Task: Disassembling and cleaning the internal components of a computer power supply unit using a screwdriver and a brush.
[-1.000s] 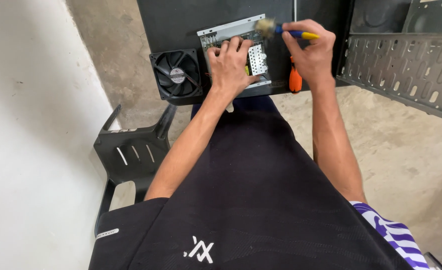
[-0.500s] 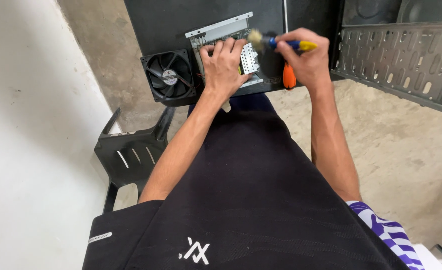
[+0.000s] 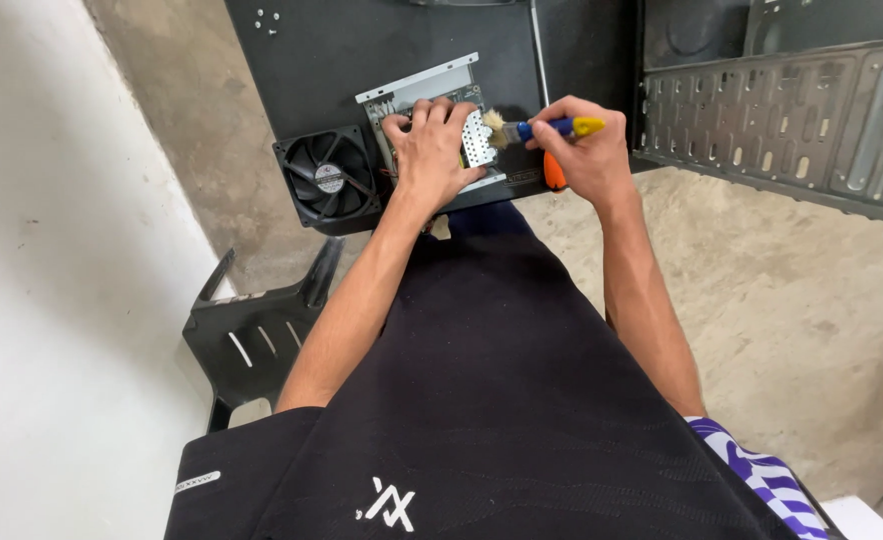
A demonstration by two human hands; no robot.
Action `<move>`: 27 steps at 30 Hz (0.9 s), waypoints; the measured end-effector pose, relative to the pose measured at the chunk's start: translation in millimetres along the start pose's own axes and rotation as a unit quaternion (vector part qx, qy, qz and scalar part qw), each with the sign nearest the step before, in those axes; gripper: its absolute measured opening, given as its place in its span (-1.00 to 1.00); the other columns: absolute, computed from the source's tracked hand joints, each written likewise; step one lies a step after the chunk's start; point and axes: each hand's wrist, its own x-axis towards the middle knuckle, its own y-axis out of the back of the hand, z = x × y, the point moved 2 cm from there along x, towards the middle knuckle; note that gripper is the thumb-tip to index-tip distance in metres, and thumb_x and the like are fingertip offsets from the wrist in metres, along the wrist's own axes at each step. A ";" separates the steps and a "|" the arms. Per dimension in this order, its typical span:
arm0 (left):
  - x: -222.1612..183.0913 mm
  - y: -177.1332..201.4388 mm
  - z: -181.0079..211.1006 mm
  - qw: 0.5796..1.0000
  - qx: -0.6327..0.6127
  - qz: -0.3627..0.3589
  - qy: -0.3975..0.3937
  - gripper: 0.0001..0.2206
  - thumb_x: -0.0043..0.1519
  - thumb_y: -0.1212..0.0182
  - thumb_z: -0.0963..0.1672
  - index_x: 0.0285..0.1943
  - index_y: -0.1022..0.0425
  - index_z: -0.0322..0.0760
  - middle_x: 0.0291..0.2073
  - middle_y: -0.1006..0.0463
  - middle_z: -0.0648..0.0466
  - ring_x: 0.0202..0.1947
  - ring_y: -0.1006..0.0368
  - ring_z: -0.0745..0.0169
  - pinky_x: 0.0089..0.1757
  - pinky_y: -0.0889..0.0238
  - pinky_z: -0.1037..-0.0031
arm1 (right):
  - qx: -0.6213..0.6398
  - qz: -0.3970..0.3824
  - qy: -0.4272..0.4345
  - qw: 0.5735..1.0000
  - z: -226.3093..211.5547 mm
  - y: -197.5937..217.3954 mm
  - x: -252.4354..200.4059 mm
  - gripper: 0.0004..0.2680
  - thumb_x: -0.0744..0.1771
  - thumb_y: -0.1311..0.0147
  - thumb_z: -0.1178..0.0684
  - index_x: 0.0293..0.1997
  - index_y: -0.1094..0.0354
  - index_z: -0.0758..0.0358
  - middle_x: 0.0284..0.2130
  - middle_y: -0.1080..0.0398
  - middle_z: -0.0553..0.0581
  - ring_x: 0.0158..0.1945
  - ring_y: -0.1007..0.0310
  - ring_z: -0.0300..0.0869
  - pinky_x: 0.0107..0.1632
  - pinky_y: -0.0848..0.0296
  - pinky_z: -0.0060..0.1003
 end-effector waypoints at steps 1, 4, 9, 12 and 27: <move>-0.5 2.0 -0.3 1.000 0.000 0.004 -0.003 -0.21 -0.12 -0.54 0.23 0.29 -0.38 0.10 0.15 -0.47 0.16 0.19 -0.26 0.05 -0.06 0.00 0.04 | -0.002 0.003 0.002 1.000 3.7 1.7 -1.1 -0.93 0.42 -0.17 0.21 -0.23 -0.45 0.32 -0.43 -0.55 0.15 -0.30 -0.62 -0.24 -0.19 -0.53 -0.45; -2.1 7.0 -1.0 0.998 -0.054 -0.007 0.007 -0.21 -0.12 -0.56 0.22 0.30 -0.39 0.11 0.17 -0.47 0.14 0.22 -0.22 0.07 -0.05 0.08 0.04 | 0.096 0.039 -0.050 0.993 12.6 4.0 -5.0 -0.92 0.40 -0.15 0.23 -0.28 -0.43 0.36 -0.39 -0.52 0.19 -0.35 -0.65 -0.12 -0.26 -0.61 -0.47; -11.9 15.1 -6.0 0.986 -0.168 -0.024 -0.001 -0.25 -0.09 -0.62 0.05 0.32 -0.39 -0.02 0.05 -0.49 0.06 0.17 -0.28 0.01 0.02 0.08 -0.27 | 0.030 0.096 0.026 0.995 22.4 -5.3 -8.8 -0.96 0.37 -0.16 0.25 -0.17 -0.52 0.40 -0.39 -0.53 0.32 -0.33 -0.64 -0.02 -0.28 -0.57 -0.34; -18.0 -6.8 -15.3 0.987 -0.158 0.008 -0.026 -0.30 0.02 -0.52 0.05 0.37 -0.33 0.06 0.06 -0.49 0.16 0.14 -0.36 0.09 0.03 0.08 -0.24 | -0.082 0.138 0.121 0.980 13.1 -9.0 -11.8 -0.97 0.38 -0.24 0.21 -0.22 -0.53 0.30 -0.43 -0.53 0.24 -0.36 -0.64 0.01 -0.34 -0.52 -0.32; -110.1 -3.2 -87.9 0.960 -0.160 0.218 0.068 -0.54 0.24 -0.37 -0.01 0.31 -0.38 -0.04 0.00 -0.50 0.17 0.10 -0.37 0.22 0.04 0.15 0.02 | -0.140 0.059 0.146 0.978 -5.1 -45.5 -6.9 -0.97 0.35 -0.32 0.16 -0.25 -0.58 0.15 -0.45 -0.53 0.08 -0.31 -0.57 -0.09 -0.17 -0.45 -0.33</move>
